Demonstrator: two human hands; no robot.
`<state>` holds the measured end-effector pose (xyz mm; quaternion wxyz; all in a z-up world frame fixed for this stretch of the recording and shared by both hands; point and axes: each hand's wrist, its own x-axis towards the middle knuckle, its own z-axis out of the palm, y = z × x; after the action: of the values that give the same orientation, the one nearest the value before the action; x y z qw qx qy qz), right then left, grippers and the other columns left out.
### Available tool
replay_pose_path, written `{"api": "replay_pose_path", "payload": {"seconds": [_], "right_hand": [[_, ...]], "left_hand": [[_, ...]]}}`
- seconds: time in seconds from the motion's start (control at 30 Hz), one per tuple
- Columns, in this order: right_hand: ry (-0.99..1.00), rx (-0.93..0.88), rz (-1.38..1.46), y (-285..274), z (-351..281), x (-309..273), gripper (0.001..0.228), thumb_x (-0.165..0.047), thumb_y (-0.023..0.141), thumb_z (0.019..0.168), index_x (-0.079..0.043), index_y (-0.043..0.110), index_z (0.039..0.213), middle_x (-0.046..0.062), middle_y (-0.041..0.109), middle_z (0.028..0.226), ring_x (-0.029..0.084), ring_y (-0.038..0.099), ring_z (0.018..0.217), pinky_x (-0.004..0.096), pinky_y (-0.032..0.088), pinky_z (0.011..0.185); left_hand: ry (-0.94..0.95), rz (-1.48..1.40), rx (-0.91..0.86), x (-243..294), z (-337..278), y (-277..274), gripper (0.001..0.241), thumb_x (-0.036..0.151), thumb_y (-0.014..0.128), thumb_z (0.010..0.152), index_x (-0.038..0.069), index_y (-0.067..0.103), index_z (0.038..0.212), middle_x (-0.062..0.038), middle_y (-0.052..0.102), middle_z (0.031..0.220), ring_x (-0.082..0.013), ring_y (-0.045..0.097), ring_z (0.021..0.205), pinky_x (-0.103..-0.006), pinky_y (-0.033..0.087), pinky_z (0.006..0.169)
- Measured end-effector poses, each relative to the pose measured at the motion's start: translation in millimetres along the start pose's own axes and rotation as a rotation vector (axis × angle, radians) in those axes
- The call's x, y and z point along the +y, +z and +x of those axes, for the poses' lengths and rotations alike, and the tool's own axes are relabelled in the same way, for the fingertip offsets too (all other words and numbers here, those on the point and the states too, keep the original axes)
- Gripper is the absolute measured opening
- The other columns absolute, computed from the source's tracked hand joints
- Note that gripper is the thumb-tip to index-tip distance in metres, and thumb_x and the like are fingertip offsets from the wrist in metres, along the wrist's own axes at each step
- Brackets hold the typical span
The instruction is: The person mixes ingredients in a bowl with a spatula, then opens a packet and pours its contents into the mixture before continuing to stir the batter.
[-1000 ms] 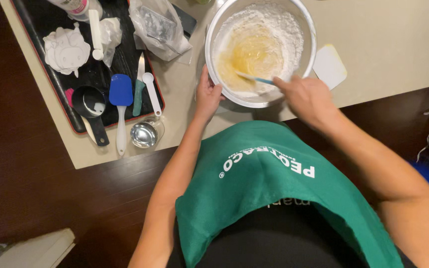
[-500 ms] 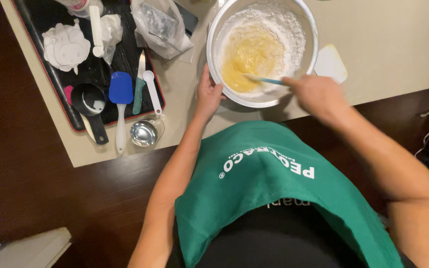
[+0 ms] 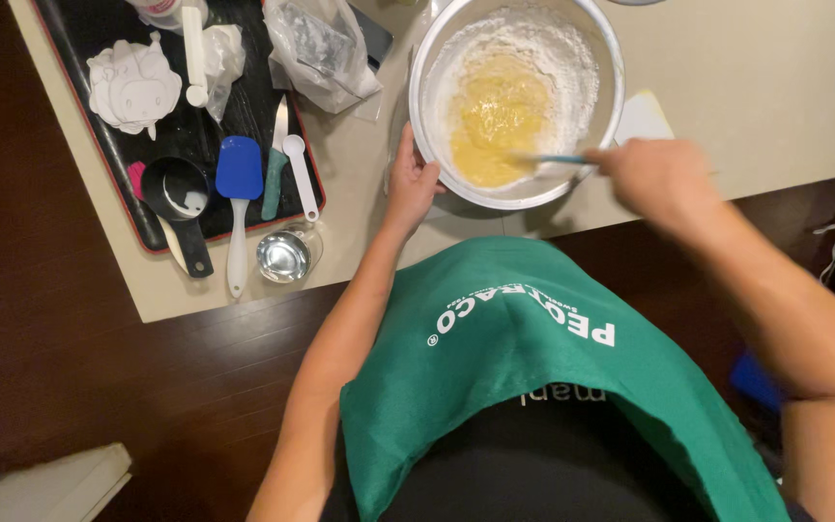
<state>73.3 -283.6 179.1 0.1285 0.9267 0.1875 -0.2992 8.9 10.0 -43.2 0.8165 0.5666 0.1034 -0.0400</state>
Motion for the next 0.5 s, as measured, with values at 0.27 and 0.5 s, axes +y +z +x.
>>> {"api": "replay_pose_path", "payload": {"seconds": [0.27,0.5], "right_hand": [[0.007,0.455,-0.11,-1.6,62.9,-30.7,0.034,-0.016,0.053,0.104,-0.022,0.069,0.133,0.013,0.07,0.083,0.032,0.07,0.069,0.044,0.053,0.052],[-0.175,0.248,-0.028,16.1,-2.2,-27.0,0.049,-0.012,0.052,0.095,-0.023,0.063,0.141,0.013,0.069,0.084,0.033,0.071,0.074,0.046,0.056,0.059]], "left_hand": [[0.006,0.006,-0.005,-4.6,2.6,-0.9,0.082,-0.005,0.052,0.094,0.012,0.014,0.165,-0.01,0.065,0.131,-0.0101,0.069,0.091,-0.0221,0.058,0.06],[-0.006,-0.001,0.013,-7.2,0.8,-3.2,0.08,-0.004,0.052,0.096,0.011,0.014,0.165,-0.011,0.065,0.13,-0.0109,0.07,0.092,-0.0224,0.059,0.061]]}}
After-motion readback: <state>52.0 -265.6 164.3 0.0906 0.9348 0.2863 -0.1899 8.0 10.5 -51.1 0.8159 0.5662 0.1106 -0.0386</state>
